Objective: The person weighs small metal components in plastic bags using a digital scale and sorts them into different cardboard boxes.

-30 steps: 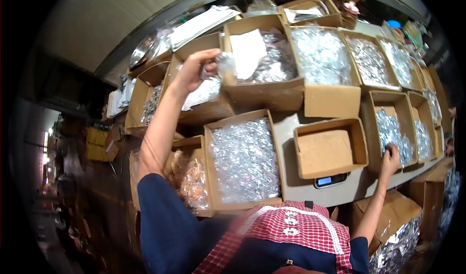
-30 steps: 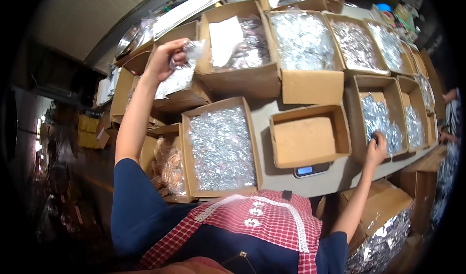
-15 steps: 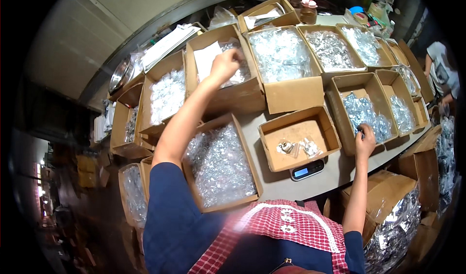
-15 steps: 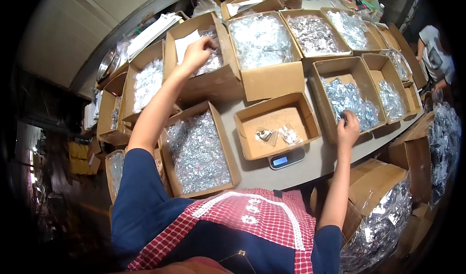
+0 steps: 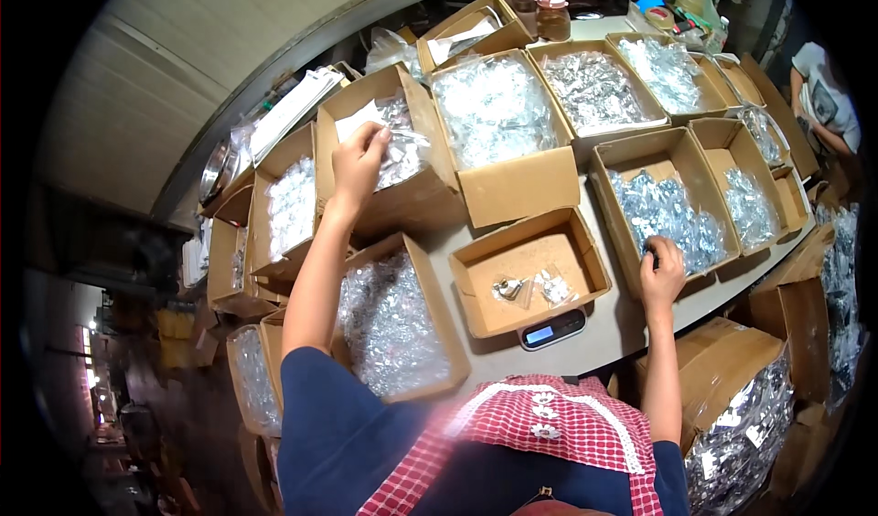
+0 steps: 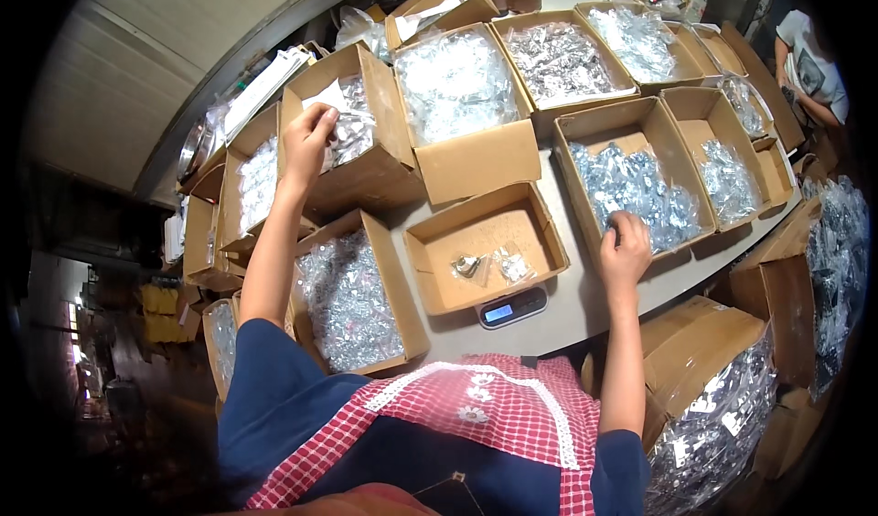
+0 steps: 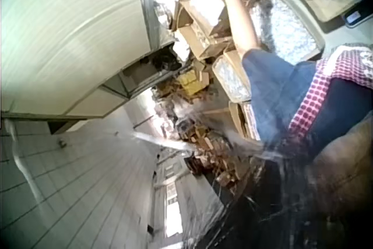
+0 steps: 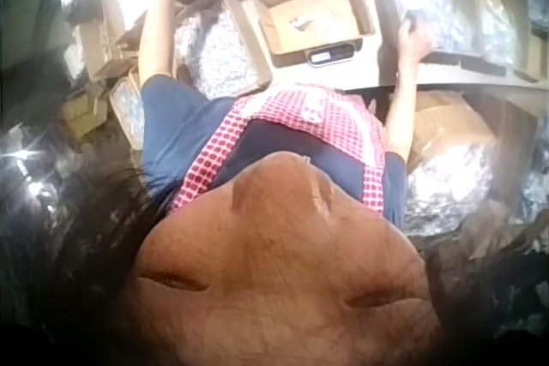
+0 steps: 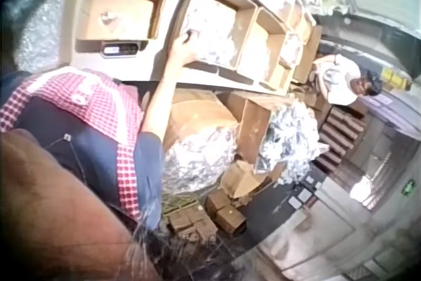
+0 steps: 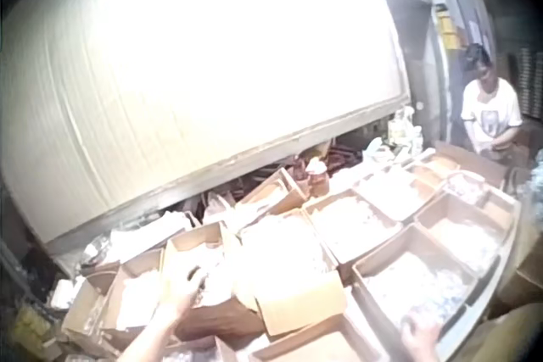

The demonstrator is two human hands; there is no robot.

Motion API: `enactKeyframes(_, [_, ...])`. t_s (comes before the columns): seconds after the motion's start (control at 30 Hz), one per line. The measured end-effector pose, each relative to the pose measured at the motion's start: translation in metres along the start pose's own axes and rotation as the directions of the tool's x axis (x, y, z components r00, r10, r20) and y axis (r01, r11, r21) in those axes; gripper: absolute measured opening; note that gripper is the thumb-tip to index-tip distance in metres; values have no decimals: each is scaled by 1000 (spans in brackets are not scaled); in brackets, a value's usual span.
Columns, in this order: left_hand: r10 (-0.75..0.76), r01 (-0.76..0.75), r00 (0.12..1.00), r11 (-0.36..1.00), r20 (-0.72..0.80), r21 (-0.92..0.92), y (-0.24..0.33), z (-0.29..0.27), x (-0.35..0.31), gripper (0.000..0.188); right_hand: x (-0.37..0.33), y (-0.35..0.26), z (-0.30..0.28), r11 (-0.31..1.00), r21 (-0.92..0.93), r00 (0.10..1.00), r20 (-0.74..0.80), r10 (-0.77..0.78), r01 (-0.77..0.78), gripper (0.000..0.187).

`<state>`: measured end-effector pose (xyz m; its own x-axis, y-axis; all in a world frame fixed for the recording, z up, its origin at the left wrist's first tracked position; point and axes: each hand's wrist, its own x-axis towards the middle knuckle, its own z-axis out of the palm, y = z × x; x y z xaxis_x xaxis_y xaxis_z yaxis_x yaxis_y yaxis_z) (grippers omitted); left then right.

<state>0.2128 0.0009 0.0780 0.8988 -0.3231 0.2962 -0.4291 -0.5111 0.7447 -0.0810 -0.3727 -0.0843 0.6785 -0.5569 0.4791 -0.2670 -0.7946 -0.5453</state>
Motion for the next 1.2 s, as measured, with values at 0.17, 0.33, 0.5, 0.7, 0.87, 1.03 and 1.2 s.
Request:
enactKeyframes(0.17, [-118, 255, 929, 891, 352, -376, 42, 39, -48, 23, 5, -1, -4, 995, 22, 995, -7, -99, 99, 20])
enactKeyframes(0.33, [-105, 113, 837, 993, 538, 19, 54, 108, -32, 31, 7, 4, -4, 993, 8, 991, 75, -114, 114, 23])
enactKeyframes(0.5, [1, -106, 934, 955, 357, 276, 18, 215, 49, 29, 10, 4, -8, 988, 17, 980, 127, -152, 151, 25])
enactKeyframes(0.7, [-272, 60, 916, 818, 293, 572, -23, 302, 94, 27, 33, 22, -27, 960, 277, 904, 402, -149, 36, 24])
enactKeyframes(0.87, [-382, 406, 910, 743, 160, -533, -26, 267, 86, 20, 120, 54, -34, 718, 610, 883, 470, 13, -336, 27])
enactKeyframes(1.03, [-414, 566, 756, 25, 507, -824, 46, 244, 70, 13, 237, 79, 43, 889, 458, 938, 303, -167, 10, 29])
enactKeyframes(1.2, [-364, 751, 628, 49, 688, -659, 43, 254, 18, 19, 306, 55, 162, 982, 26, 812, 559, -169, 187, 29])
